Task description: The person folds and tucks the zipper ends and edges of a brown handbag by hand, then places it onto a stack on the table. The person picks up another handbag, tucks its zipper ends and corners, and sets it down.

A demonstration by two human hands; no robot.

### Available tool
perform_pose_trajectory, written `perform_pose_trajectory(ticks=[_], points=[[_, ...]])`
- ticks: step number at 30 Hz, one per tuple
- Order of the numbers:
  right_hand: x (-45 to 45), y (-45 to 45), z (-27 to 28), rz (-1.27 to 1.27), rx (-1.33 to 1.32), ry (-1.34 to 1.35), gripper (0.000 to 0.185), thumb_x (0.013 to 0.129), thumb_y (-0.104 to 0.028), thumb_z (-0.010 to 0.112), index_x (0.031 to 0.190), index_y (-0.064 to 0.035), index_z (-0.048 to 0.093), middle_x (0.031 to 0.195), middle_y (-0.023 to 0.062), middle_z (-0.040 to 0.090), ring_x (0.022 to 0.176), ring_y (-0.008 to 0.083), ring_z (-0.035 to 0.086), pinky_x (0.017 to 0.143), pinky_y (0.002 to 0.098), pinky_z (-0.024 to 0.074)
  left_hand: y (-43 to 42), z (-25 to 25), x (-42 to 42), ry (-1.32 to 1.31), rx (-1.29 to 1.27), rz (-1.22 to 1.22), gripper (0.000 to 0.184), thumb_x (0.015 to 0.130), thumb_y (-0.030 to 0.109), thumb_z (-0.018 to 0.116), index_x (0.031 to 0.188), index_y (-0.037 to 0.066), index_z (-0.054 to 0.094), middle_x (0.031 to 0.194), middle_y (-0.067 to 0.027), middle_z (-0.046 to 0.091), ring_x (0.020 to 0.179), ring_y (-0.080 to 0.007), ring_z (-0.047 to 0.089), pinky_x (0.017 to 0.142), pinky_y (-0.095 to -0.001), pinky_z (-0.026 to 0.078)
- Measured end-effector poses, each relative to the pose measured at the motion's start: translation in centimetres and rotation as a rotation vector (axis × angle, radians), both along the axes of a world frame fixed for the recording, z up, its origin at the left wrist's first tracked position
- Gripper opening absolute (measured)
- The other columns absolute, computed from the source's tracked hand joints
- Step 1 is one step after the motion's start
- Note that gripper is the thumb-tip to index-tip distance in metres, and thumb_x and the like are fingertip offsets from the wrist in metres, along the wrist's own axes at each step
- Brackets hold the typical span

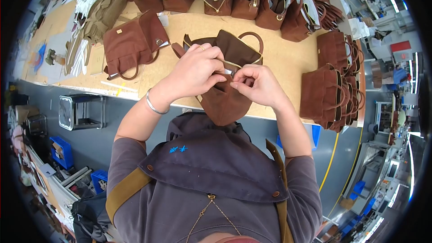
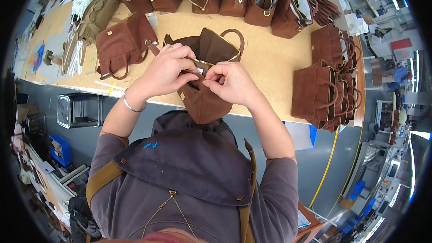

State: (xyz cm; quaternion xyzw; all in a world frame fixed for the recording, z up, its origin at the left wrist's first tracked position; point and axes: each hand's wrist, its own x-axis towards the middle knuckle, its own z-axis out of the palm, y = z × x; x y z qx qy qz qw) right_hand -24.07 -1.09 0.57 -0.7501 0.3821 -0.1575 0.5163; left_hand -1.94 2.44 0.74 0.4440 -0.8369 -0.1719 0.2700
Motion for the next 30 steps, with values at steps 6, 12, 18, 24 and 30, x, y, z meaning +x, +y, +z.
perform_pose_trajectory(ticks=[6,12,18,24,30], points=[[-0.4,-0.4,0.1,-0.212,0.104,-0.087,0.028,0.083,-0.01,0.07,0.105,-0.0004,0.056,0.075,0.0042,0.06,0.068,0.0079,0.06,0.059,0.0232,0.0498,-0.2,-0.5,0.1,0.062,-0.078,0.013,0.01,0.07,0.012,0.075,0.076,0.009,0.067,0.09,-0.0031,0.055,0.089,-0.0226,0.052,0.08,-0.035,0.038],[-0.9,-2.6,-0.4,-0.072,0.393,-0.174,0.013,0.092,-0.012,0.064,0.097,-0.0013,0.058,0.081,0.0048,0.065,0.07,0.0107,0.065,0.059,0.0234,0.0548,0.0,0.3,0.2,-0.063,-0.167,0.034,0.012,0.072,0.017,0.076,0.081,0.014,0.069,0.088,-0.0006,0.057,0.087,-0.021,0.055,0.081,-0.0337,0.036],[-0.8,-3.2,-0.4,-0.06,0.473,-0.193,0.011,0.093,-0.013,0.064,0.094,-0.0031,0.059,0.078,0.0039,0.065,0.067,0.0101,0.067,0.056,0.0216,0.0559,-1.1,-0.5,0.6,0.016,-0.064,-0.036,0.01,0.076,0.02,0.073,0.083,0.015,0.069,0.079,0.0009,0.059,0.081,-0.0176,0.058,0.079,-0.0329,0.036],[0.3,-3.1,0.8,-0.006,0.346,-0.045,0.008,0.093,-0.011,0.063,0.094,-0.0042,0.059,0.075,0.0003,0.064,0.064,0.0067,0.064,0.054,0.0193,0.0535,-1.4,-0.1,0.3,0.139,-0.149,-0.077,0.012,0.08,0.022,0.071,0.079,0.012,0.064,0.079,-0.0001,0.063,0.072,-0.0214,0.057,0.077,-0.0338,0.037],[0.1,-3.1,1.1,0.058,0.331,-0.086,0.008,0.093,-0.011,0.062,0.095,-0.0035,0.06,0.076,-0.0006,0.064,0.067,0.0053,0.064,0.056,0.0184,0.0533,-1.5,0.3,0.7,-0.007,0.022,-0.084,0.017,0.083,0.024,0.068,0.078,0.01,0.062,0.076,-0.0032,0.063,0.069,-0.0239,0.056,0.076,-0.0343,0.037]])
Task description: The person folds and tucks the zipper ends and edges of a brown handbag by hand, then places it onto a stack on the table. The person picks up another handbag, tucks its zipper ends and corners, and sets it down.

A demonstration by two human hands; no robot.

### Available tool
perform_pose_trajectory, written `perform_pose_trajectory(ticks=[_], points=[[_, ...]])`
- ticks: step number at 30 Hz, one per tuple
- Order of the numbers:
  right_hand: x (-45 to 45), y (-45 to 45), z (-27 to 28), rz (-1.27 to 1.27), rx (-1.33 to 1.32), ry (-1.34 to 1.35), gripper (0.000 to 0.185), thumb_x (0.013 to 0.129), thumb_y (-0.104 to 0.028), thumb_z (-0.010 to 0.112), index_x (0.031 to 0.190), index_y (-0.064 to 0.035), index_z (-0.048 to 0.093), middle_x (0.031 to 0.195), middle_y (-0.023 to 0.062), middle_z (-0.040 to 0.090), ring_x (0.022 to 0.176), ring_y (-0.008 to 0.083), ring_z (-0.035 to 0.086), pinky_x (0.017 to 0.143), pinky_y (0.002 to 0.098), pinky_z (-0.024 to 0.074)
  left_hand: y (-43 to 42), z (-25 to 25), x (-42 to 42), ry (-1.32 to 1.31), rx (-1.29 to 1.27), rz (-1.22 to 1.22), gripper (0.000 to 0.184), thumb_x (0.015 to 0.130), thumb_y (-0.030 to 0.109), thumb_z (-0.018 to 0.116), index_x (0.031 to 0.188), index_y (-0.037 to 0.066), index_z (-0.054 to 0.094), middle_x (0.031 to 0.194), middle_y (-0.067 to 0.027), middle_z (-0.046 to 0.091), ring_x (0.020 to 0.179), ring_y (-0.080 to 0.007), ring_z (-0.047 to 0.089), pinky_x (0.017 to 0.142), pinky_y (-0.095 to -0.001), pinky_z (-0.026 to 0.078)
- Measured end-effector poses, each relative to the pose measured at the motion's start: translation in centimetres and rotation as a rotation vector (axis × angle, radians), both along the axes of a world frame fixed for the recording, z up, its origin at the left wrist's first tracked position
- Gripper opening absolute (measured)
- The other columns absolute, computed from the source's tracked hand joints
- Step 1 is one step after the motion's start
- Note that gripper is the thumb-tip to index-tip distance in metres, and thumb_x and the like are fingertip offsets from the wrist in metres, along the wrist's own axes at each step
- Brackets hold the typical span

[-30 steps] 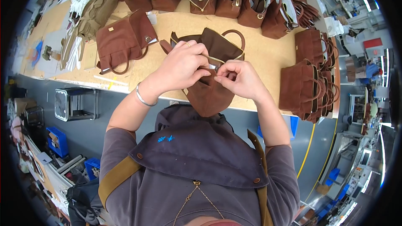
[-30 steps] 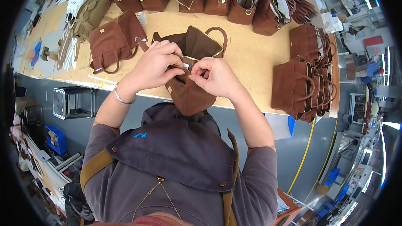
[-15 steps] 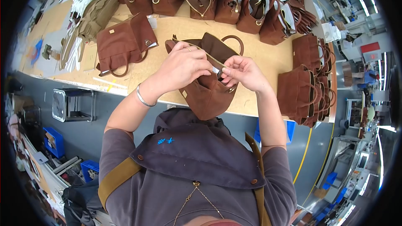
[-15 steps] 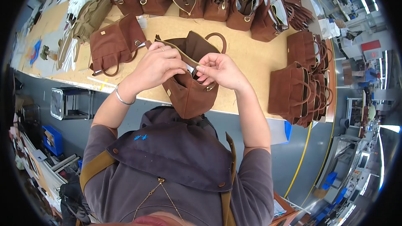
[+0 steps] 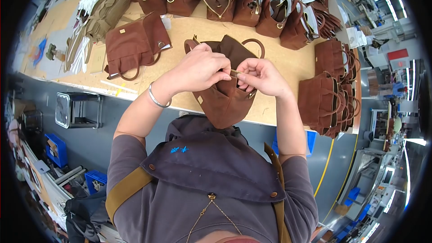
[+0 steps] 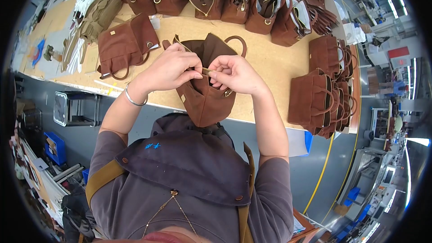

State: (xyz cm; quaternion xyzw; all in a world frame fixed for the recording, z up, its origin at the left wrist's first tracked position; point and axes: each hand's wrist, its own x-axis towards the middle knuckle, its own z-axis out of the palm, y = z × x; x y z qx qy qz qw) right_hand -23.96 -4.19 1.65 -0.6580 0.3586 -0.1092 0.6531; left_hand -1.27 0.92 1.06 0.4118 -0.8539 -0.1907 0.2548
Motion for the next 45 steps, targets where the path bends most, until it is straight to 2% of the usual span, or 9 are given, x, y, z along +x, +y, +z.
perform_pose_trajectory(ticks=[13,21,24,34,40,45], points=[[-0.8,0.0,-1.0,0.008,0.071,-0.113,0.007,0.094,-0.006,0.059,0.099,-0.0011,0.058,0.077,0.0022,0.063,0.069,0.0085,0.066,0.057,0.0209,0.0559,1.0,0.0,-0.7,0.035,-0.022,0.064,0.011,0.084,0.018,0.064,0.077,0.01,0.061,0.072,-0.0046,0.062,0.071,-0.0237,0.056,0.08,-0.0349,0.035],[-0.7,0.4,-0.7,-0.013,0.064,-0.085,0.005,0.093,-0.004,0.057,0.096,-0.0004,0.058,0.078,0.0025,0.063,0.067,0.0076,0.066,0.057,0.0209,0.0554,1.3,-0.1,-0.9,0.045,-0.021,0.106,0.015,0.083,0.022,0.067,0.076,0.01,0.061,0.072,-0.0029,0.062,0.069,-0.0225,0.056,0.083,-0.0355,0.034],[-0.6,0.3,-0.2,0.007,0.027,-0.06,0.005,0.093,-0.004,0.057,0.097,-0.0001,0.058,0.078,0.0025,0.063,0.069,0.0082,0.067,0.058,0.0213,0.0562,1.3,-0.4,-1.1,0.061,-0.047,0.122,0.016,0.082,0.022,0.069,0.075,0.011,0.059,0.069,-0.002,0.058,0.068,-0.0212,0.053,0.079,-0.0333,0.033],[-0.9,0.4,-0.2,0.022,0.017,-0.058,0.004,0.093,-0.005,0.058,0.094,-0.0007,0.058,0.076,0.0024,0.063,0.068,0.0077,0.066,0.058,0.0216,0.0559,1.5,-0.6,-1.5,0.071,-0.049,0.148,0.016,0.082,0.023,0.069,0.074,0.011,0.06,0.068,-0.0012,0.059,0.069,-0.0196,0.056,0.081,-0.0344,0.033],[-0.7,0.4,-0.1,0.05,-0.012,-0.022,0.006,0.094,-0.005,0.057,0.098,-0.0007,0.059,0.078,0.0021,0.064,0.07,0.0083,0.067,0.061,0.0217,0.0568,1.5,-0.6,-1.6,0.083,-0.031,0.163,0.018,0.081,0.024,0.07,0.073,0.011,0.061,0.067,-0.0013,0.059,0.069,-0.0195,0.056,0.082,-0.0344,0.033],[-0.8,0.4,-0.7,0.035,0.024,-0.07,0.004,0.094,-0.005,0.057,0.095,-0.0013,0.057,0.075,0.0023,0.063,0.068,0.0079,0.067,0.058,0.0216,0.0565,1.6,-0.6,-1.5,0.092,-0.034,0.167,0.018,0.081,0.025,0.071,0.072,0.011,0.062,0.066,-0.001,0.059,0.067,-0.0195,0.055,0.082,-0.0342,0.033]])
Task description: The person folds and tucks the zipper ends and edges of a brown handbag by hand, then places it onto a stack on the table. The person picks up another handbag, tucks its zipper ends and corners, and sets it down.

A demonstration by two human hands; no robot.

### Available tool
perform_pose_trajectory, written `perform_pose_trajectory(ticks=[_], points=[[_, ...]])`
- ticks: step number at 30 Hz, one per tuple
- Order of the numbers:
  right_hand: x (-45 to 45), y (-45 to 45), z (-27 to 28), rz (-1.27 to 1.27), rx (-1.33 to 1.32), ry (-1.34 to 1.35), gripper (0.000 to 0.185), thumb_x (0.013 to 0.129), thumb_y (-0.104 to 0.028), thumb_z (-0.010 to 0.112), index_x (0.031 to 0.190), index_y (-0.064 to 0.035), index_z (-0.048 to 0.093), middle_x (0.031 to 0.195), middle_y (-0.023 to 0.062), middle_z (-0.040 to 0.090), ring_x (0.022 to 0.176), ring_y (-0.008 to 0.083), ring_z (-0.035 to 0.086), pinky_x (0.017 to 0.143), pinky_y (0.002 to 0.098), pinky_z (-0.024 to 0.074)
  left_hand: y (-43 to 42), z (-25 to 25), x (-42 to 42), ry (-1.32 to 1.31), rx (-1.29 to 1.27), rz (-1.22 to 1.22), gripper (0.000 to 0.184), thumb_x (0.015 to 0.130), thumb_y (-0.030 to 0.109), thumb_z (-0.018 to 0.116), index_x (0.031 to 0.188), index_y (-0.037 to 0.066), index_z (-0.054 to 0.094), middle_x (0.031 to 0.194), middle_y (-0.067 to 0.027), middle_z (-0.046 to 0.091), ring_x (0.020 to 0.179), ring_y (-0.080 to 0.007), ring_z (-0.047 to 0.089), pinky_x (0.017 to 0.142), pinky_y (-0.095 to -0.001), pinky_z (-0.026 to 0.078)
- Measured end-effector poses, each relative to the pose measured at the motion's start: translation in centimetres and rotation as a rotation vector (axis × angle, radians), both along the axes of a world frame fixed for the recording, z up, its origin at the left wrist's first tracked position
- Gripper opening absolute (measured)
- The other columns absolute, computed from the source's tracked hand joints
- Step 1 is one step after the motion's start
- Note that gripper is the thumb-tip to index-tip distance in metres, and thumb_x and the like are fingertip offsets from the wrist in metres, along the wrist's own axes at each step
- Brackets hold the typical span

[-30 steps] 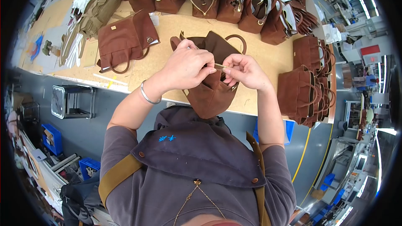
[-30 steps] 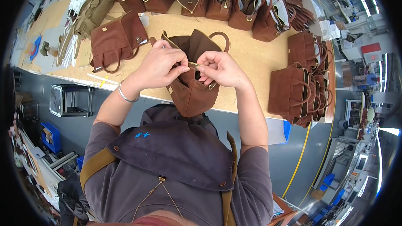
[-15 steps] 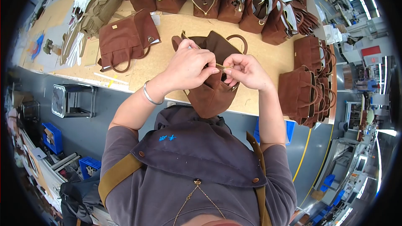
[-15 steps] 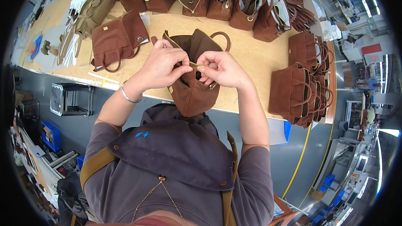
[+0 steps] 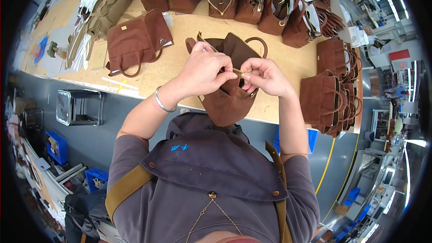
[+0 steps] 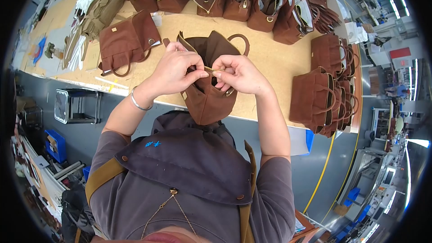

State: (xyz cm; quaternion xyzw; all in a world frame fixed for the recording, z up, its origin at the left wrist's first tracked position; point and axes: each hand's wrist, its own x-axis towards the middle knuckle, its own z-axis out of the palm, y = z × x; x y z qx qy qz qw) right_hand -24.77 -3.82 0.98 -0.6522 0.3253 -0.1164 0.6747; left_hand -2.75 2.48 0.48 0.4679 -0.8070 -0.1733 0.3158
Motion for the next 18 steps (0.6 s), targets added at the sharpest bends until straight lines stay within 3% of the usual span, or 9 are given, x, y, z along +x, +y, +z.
perform_pose_trajectory(ticks=[18], points=[[0.19,0.22,0.4,0.007,-0.009,0.008,0.003,0.094,-0.004,0.056,0.094,-0.0016,0.057,0.074,0.002,0.063,0.068,0.0076,0.066,0.058,0.0215,0.056,0.17,0.41,-0.13,-0.01,0.066,0.026,0.02,0.08,0.027,0.073,0.071,0.012,0.063,0.062,-0.0007,0.059,0.062,-0.0185,0.053,0.083,-0.0339,0.033]])
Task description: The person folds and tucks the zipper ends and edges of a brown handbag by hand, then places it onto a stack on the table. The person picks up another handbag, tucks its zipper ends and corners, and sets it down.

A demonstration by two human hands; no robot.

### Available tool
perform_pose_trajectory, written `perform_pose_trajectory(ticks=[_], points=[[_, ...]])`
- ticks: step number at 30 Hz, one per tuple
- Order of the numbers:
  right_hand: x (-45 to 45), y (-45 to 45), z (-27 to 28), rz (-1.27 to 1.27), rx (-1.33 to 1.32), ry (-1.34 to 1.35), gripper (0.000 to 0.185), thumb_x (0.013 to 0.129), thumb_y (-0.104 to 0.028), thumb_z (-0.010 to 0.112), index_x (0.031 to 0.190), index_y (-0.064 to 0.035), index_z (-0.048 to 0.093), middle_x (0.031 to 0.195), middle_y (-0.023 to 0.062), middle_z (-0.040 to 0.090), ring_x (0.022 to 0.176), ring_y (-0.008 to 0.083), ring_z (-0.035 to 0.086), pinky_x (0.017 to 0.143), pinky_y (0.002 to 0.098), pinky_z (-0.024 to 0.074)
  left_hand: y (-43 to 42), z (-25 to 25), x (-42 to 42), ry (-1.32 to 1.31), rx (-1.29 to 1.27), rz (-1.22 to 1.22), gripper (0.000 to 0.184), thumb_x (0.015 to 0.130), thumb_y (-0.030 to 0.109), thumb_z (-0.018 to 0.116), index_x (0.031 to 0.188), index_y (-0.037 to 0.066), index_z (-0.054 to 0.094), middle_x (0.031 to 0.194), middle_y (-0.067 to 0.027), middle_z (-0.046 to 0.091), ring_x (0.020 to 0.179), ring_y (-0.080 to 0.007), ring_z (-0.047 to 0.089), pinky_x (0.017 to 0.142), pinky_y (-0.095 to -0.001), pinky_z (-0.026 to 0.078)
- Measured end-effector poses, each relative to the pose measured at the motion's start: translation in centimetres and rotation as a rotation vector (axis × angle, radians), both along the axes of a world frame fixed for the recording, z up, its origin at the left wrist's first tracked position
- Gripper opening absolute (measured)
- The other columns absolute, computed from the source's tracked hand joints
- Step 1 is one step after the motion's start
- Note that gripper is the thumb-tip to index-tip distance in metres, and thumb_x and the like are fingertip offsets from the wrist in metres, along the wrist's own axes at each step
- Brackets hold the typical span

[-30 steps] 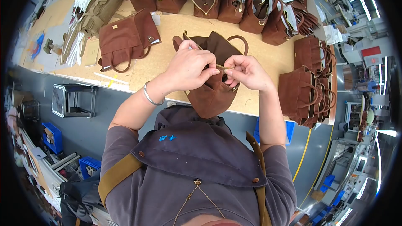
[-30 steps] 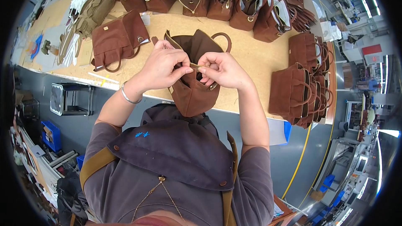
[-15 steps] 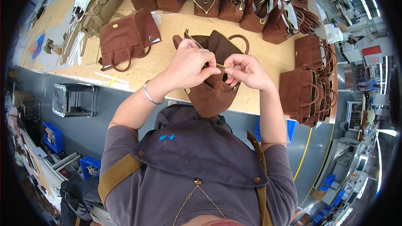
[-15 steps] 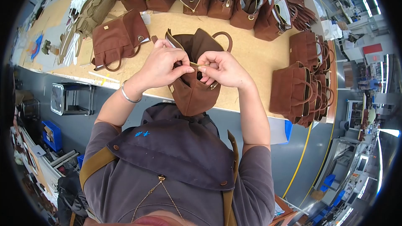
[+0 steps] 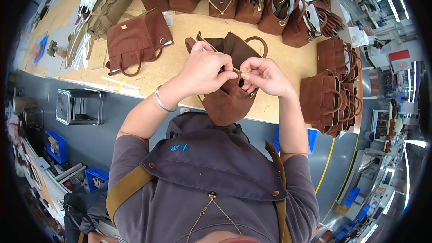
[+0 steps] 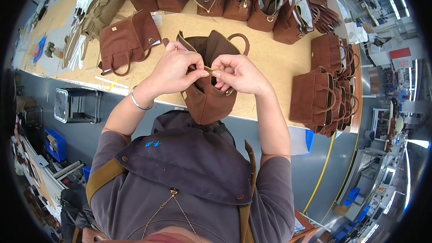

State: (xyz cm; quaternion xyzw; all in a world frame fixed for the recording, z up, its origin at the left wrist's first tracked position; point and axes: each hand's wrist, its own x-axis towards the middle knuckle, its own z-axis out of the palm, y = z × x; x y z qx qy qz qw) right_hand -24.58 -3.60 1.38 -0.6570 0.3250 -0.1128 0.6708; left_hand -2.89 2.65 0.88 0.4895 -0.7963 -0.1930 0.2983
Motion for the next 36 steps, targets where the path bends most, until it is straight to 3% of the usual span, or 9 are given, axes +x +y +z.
perform_pose_trajectory(ticks=[6,11,14,17,19,24,28,31,36], points=[[-0.1,0.2,-0.1,-0.009,-0.024,-0.004,0.005,0.094,-0.006,0.057,0.098,-0.0023,0.058,0.076,-0.0015,0.062,0.07,0.0064,0.065,0.059,0.0201,0.054,0.1,-0.5,-0.4,0.145,-0.009,0.091,0.019,0.08,0.026,0.073,0.073,0.012,0.063,0.061,-0.0002,0.059,0.064,-0.019,0.056,0.084,-0.0337,0.033],[-0.1,0.6,-1.2,-0.017,-0.087,-0.095,0.004,0.093,-0.005,0.059,0.096,-0.0036,0.058,0.076,-0.0032,0.061,0.068,0.0032,0.062,0.058,0.0174,0.0487,0.3,-0.2,-0.1,0.038,-0.011,0.0,0.012,0.083,0.02,0.069,0.08,0.01,0.064,0.068,-0.0013,0.059,0.072,-0.0195,0.058,0.084,-0.0346,0.032],[0.1,1.7,-1.5,-0.074,-0.232,-0.082,0.007,0.09,-0.002,0.062,0.095,-0.0038,0.058,0.083,-0.0027,0.059,0.068,0.0015,0.058,0.057,0.0169,0.0465,0.5,-0.3,0.0,-0.024,-0.092,-0.027,0.007,0.084,0.015,0.066,0.084,0.009,0.064,0.073,-0.0028,0.057,0.077,-0.0201,0.057,0.085,-0.0353,0.031],[0.7,3.8,-0.7,-0.37,-0.299,-0.09,0.014,0.085,0.002,0.066,0.094,-0.0032,0.057,0.09,-0.0009,0.056,0.067,0.002,0.057,0.056,0.0174,0.0451,0.9,-0.8,0.1,0.013,-0.117,0.018,0.004,0.084,0.012,0.064,0.086,0.008,0.064,0.075,-0.004,0.056,0.079,-0.0211,0.056,0.085,-0.0358,0.03],[0.6,4.3,-1.4,-0.345,-0.615,-0.112,0.018,0.08,0.002,0.07,0.092,-0.0023,0.057,0.095,0.0006,0.055,0.064,0.003,0.055,0.053,0.0176,0.0423,1.1,-1.0,0.2,0.032,-0.134,0.04,0.004,0.083,0.011,0.064,0.085,0.008,0.064,0.075,-0.0044,0.056,0.079,-0.0216,0.056,0.085,-0.0358,0.03],[1.5,4.9,-1.5,-0.297,-0.698,0.062,0.014,0.077,-0.01,0.076,0.078,-0.0021,0.064,0.064,0.002,0.055,0.052,0.0082,0.047,0.048,0.0259,0.0388,1.3,-1.4,-0.1,0.056,-0.171,0.031,0.005,0.081,0.01,0.065,0.085,0.008,0.063,0.077,-0.0041,0.056,0.079,-0.0219,0.056,0.086,-0.0362,0.03],[1.7,5.1,-1.6,-0.292,-0.665,0.123,0.013,0.077,-0.009,0.076,0.079,-0.0017,0.065,0.064,0.0023,0.056,0.051,0.0088,0.046,0.048,0.0258,0.038,1.4,-1.4,-0.2,0.061,-0.181,0.023,0.006,0.081,0.01,0.065,0.085,0.008,0.063,0.077,-0.0039,0.056,0.079,-0.0219,0.056,0.086,-0.0362,0.03],[2.1,5.3,-2.0,-0.331,-0.64,0.085,0.011,0.078,-0.013,0.073,0.078,-0.0038,0.067,0.067,0.0061,0.06,0.051,0.017,0.055,0.049,0.0302,0.0436,1.4,-1.3,0.0,0.056,-0.167,0.03,0.006,0.081,0.01,0.065,0.085,0.008,0.063,0.076,-0.0038,0.056,0.078,-0.0219,0.056,0.086,-0.036,0.03],[2.1,5.3,-2.2,-0.296,-0.942,0.03,0.007,0.081,-0.007,0.071,0.081,-0.0014,0.066,0.065,0.0065,0.057,0.051,0.0158,0.05,0.048,0.0276,0.0391,1.1,-0.9,0.6,0.043,-0.092,-0.005,0.006,0.082,0.012,0.066,0.087,0.009,0.064,0.074,-0.003,0.056,0.076,-0.0215,0.055,0.086,-0.0351,0.03]])
